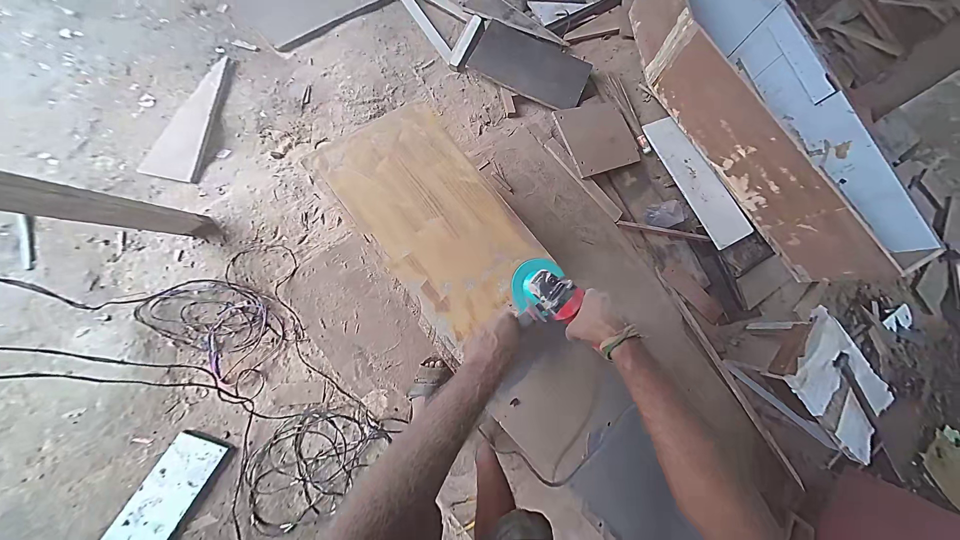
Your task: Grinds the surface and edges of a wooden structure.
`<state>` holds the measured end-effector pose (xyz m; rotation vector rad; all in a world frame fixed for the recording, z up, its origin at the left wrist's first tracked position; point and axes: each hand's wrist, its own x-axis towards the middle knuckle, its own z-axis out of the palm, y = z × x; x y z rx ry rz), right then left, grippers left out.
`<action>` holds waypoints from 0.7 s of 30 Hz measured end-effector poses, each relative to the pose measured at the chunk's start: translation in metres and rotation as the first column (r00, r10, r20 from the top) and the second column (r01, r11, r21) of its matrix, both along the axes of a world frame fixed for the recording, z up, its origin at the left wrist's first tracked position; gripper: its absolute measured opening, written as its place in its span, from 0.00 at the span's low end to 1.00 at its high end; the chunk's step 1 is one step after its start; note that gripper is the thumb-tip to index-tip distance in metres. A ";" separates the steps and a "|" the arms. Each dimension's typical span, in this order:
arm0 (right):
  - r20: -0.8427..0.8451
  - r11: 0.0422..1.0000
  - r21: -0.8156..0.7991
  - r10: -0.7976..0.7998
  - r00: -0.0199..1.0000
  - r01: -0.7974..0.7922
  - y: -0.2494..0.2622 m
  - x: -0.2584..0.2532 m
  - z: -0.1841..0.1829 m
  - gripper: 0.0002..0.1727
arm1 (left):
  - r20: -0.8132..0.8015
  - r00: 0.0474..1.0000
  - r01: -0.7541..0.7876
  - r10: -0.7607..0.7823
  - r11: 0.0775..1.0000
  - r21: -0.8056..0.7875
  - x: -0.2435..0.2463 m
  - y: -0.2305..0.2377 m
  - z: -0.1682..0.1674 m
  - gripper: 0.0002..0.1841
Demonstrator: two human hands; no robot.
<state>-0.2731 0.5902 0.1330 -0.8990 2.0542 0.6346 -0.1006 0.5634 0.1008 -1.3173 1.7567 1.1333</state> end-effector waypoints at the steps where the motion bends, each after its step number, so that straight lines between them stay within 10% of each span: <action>1: 0.027 1.000 -0.014 0.022 0.999 -0.022 0.004 0.007 -0.004 0.38 | 0.023 1.000 -0.002 0.002 1.000 0.008 0.010 0.006 -0.001 0.19; 21: 0.174 0.998 -0.034 0.062 0.983 -0.057 -0.002 0.014 -0.024 0.38 | 0.147 0.988 0.049 -0.057 0.997 0.057 0.028 -0.006 0.018 0.17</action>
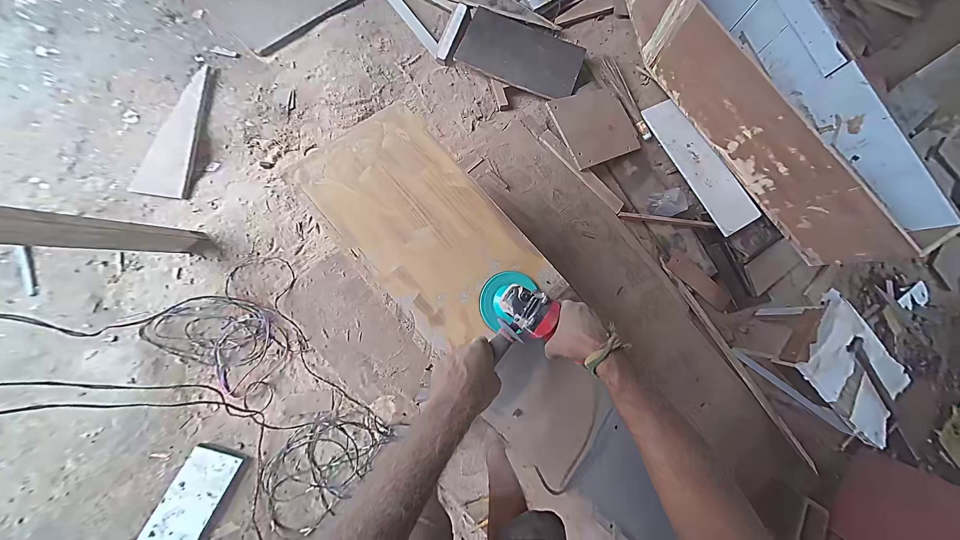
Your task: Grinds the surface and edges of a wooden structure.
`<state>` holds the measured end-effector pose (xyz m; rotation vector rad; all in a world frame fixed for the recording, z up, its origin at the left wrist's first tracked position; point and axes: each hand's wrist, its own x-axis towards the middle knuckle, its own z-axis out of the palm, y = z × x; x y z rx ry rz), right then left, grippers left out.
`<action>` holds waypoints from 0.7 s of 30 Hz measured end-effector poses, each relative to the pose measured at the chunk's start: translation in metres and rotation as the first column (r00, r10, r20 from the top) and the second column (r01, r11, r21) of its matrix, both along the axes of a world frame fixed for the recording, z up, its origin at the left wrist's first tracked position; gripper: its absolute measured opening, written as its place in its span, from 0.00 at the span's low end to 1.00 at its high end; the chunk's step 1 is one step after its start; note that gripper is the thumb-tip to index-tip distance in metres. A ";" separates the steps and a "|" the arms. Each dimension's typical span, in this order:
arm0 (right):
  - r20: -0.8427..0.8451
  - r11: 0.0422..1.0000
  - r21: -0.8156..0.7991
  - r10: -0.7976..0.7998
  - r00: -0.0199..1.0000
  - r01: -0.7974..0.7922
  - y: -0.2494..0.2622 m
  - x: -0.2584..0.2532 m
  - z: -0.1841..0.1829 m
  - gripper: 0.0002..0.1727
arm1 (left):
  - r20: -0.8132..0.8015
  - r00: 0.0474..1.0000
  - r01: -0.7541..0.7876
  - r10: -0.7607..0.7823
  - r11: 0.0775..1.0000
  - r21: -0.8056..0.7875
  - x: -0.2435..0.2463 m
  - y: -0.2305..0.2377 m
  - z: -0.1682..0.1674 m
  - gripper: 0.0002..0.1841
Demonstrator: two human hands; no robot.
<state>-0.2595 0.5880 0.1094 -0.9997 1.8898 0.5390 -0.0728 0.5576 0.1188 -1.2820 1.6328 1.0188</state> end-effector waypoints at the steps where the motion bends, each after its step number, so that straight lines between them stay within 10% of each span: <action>1: 0.017 1.000 0.007 0.019 1.000 -0.019 0.007 0.003 -0.001 0.38 | 0.017 1.000 -0.002 0.002 1.000 0.010 0.005 0.009 0.001 0.17; 21: -0.045 1.000 -0.015 0.012 0.999 -0.013 0.001 -0.030 0.002 0.37 | -0.058 0.998 0.011 -0.011 1.000 0.009 -0.028 0.002 -0.014 0.17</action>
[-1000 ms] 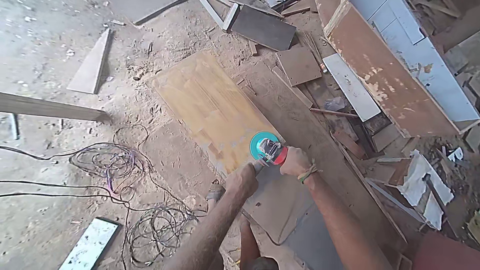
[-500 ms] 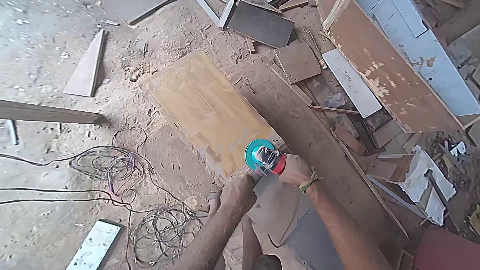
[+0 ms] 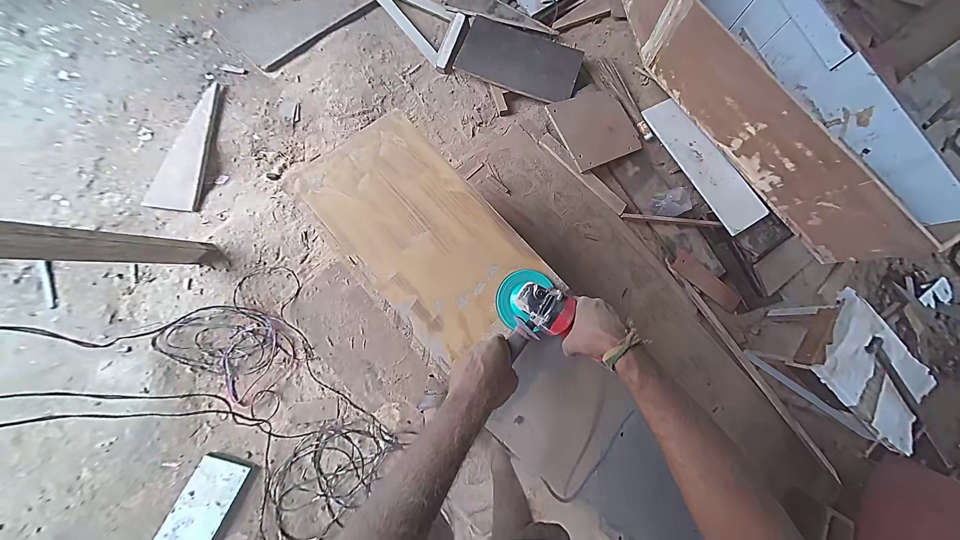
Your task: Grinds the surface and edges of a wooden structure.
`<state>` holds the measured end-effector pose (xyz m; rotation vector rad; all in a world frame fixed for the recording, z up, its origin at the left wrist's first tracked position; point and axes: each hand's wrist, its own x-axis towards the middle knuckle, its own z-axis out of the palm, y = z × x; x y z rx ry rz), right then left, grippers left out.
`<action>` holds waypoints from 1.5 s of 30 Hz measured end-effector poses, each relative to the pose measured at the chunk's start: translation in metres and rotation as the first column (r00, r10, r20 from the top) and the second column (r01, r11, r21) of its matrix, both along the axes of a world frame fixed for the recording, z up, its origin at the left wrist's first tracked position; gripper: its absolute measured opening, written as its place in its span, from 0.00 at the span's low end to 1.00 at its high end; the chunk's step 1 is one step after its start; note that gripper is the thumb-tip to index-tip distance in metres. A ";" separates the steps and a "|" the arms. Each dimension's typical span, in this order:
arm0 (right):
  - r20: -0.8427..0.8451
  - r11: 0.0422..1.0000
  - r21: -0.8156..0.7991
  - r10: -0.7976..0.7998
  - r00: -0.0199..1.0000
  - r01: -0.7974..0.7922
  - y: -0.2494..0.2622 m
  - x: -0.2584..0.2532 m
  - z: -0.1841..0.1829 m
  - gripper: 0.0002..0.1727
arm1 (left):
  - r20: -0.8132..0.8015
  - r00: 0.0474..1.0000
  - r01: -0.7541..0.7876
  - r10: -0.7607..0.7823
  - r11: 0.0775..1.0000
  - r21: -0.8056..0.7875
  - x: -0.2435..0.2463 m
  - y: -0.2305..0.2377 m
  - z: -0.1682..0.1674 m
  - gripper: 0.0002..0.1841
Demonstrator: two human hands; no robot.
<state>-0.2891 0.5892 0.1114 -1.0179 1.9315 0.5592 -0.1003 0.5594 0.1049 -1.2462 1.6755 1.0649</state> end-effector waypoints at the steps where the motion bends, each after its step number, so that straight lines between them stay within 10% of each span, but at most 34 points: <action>1: -0.017 1.000 0.003 -0.020 1.000 0.020 -0.004 -0.006 0.001 0.37 | -0.026 1.000 0.000 0.000 1.000 -0.001 -0.007 -0.006 -0.002 0.17; 14: 0.125 0.996 0.050 0.074 0.989 -0.081 0.020 0.042 -0.002 0.38 | 0.101 0.994 -0.053 0.048 0.997 0.048 0.047 0.034 0.012 0.16; 22: -0.167 0.998 0.019 -0.049 0.985 0.053 -0.001 -0.014 0.012 0.43 | -0.274 0.958 -0.077 0.087 0.996 0.047 -0.014 0.002 -0.003 0.17; 45: -0.183 0.963 0.120 0.262 0.948 -0.243 0.008 0.073 0.014 0.39 | -0.086 0.939 -0.320 0.334 0.937 0.143 0.062 0.056 -0.011 0.19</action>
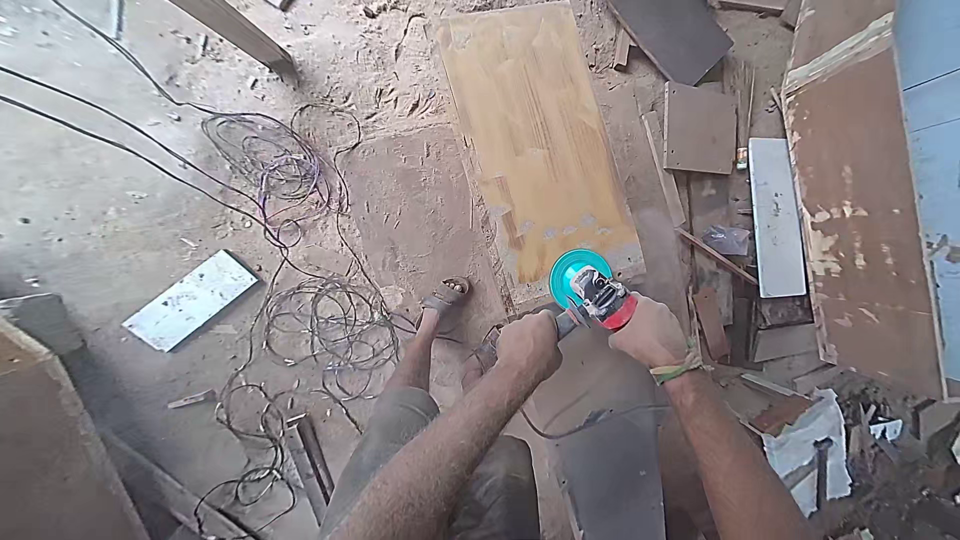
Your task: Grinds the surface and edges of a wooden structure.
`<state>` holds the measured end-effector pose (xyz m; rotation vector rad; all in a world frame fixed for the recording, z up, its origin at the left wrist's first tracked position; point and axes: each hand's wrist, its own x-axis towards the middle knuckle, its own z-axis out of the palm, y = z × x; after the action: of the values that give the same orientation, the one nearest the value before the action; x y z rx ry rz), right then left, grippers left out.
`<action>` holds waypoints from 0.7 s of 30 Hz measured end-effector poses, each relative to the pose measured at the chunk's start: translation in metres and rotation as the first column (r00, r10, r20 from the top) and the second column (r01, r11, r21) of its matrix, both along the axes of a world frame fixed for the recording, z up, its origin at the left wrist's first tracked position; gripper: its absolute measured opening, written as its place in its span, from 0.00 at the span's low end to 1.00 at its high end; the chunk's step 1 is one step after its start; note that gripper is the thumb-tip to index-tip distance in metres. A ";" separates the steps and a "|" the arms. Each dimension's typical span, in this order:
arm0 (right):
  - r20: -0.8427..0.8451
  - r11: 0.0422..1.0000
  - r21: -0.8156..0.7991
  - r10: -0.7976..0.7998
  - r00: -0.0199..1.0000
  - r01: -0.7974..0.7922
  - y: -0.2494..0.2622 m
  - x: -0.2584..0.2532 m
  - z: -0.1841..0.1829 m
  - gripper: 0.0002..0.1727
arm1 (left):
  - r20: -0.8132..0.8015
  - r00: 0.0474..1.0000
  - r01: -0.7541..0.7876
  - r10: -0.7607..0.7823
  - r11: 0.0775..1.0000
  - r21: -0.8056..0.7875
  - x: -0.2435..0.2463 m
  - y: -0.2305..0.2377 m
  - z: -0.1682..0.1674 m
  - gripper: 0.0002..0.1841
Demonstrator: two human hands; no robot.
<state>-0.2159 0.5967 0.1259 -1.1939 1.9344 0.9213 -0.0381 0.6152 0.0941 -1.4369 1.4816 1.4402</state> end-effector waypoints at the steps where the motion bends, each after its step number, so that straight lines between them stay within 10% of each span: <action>1: -0.013 1.000 -0.004 -0.009 1.000 0.009 -0.001 -0.006 0.001 0.39 | -0.016 1.000 0.007 -0.007 1.000 -0.007 -0.006 -0.003 -0.001 0.19; 15: -0.111 0.972 -0.129 -0.210 0.971 0.196 -0.013 -0.076 -0.006 0.40 | -0.161 0.985 0.050 -0.063 0.995 -0.086 -0.070 -0.046 0.001 0.16; 21: -0.018 0.997 -0.036 -0.067 0.998 0.067 -0.017 -0.006 0.003 0.38 | -0.069 0.998 -0.011 0.007 0.998 -0.062 -0.006 -0.020 0.001 0.17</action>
<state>-0.2220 0.5797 0.1289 -1.1367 2.0010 0.8704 -0.0443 0.5952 0.0954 -1.4459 1.5776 1.4742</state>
